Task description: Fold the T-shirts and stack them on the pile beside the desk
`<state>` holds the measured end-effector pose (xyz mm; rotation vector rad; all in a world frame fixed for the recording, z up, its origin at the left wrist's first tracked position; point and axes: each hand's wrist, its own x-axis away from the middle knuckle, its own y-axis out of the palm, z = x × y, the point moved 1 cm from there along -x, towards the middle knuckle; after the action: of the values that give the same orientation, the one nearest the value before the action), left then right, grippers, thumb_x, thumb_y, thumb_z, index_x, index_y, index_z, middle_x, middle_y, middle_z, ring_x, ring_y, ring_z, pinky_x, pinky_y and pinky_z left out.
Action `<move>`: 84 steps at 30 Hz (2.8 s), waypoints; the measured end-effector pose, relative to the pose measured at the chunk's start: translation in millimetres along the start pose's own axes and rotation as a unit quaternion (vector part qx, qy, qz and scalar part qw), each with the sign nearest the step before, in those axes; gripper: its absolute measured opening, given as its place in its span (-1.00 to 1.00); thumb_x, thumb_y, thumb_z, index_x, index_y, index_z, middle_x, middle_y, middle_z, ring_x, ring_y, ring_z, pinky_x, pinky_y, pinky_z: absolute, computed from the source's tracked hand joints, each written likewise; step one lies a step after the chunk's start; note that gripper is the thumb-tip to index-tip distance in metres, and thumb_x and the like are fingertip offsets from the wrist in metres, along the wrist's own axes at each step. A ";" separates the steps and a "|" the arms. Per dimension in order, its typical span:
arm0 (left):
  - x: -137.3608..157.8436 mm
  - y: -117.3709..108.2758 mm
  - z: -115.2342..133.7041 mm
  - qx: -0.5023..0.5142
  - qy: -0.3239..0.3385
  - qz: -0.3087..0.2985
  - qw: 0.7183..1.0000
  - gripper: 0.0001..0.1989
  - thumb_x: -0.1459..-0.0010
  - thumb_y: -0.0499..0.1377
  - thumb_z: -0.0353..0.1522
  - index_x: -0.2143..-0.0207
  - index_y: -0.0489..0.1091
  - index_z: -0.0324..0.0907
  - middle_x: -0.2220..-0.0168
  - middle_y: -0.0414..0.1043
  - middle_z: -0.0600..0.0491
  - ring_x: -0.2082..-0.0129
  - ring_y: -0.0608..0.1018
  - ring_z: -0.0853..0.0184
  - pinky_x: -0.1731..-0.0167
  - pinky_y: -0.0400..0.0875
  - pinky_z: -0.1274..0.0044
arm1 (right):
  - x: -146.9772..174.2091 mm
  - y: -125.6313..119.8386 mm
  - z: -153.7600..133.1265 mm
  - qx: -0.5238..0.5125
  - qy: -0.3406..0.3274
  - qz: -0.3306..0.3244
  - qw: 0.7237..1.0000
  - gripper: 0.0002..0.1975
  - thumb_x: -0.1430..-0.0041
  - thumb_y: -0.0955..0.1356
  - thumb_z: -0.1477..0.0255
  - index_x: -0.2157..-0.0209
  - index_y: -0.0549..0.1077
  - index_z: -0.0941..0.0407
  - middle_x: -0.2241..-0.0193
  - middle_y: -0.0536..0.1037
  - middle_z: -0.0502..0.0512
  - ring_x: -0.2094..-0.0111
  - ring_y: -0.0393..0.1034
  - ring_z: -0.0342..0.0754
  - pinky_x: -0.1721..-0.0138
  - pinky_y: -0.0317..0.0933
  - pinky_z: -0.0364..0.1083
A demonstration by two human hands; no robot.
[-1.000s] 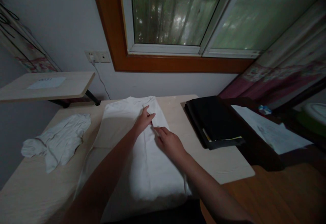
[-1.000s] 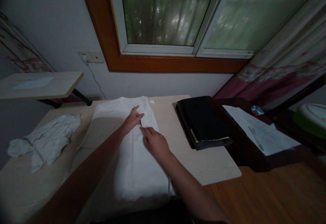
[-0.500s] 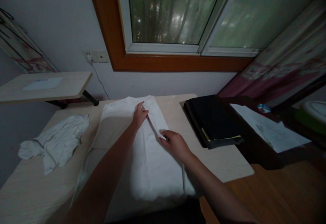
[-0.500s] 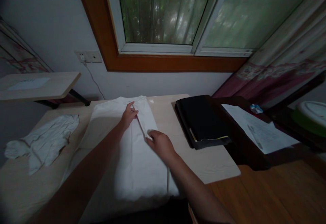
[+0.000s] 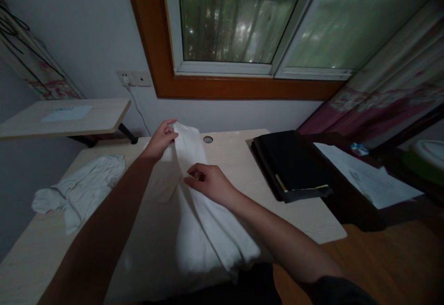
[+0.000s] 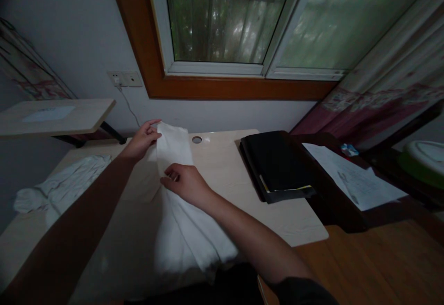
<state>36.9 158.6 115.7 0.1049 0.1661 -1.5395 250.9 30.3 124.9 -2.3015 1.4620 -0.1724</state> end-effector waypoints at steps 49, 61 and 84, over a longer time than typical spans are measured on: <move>-15.4 -160.8 -115.0 -0.045 -0.130 0.117 0.984 -0.47 0.26 0.44 -0.29 0.15 0.48 -0.18 0.32 0.55 0.04 0.36 0.55 0.33 0.31 0.43 0.51 | -50.4 161.9 37.6 -0.038 0.073 -0.131 0.988 -0.81 -0.15 0.47 0.34 0.19 0.65 0.06 0.25 0.69 0.00 0.21 0.58 -0.06 0.19 0.35 -0.16; -17.7 -165.1 -116.4 -0.063 -0.177 0.135 0.973 -0.39 0.10 0.40 -0.40 -0.06 0.39 -0.16 0.25 0.54 -0.02 0.35 0.57 0.31 0.33 0.46 0.48 | -60.7 185.5 38.1 -0.016 0.003 -0.182 0.983 -0.80 -0.24 0.43 0.34 0.11 0.63 -0.01 0.13 0.69 -0.06 0.06 0.57 -0.08 -0.03 0.33 -0.15; -1.0 -147.9 -119.3 -0.189 -0.082 0.193 0.959 -0.46 0.12 0.34 -0.32 0.01 0.45 -0.17 0.32 0.48 0.07 0.27 0.53 0.28 0.10 0.39 0.46 | 3.5 62.3 80.1 0.420 0.014 0.096 0.902 -0.63 -0.33 0.32 0.30 -0.09 0.38 0.17 0.01 0.44 0.31 0.00 0.25 0.19 -0.02 0.19 0.11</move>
<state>-115.8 175.6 3.9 -0.2788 0.2873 -1.0988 225.3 26.0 26.7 -1.4519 1.2625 -0.6405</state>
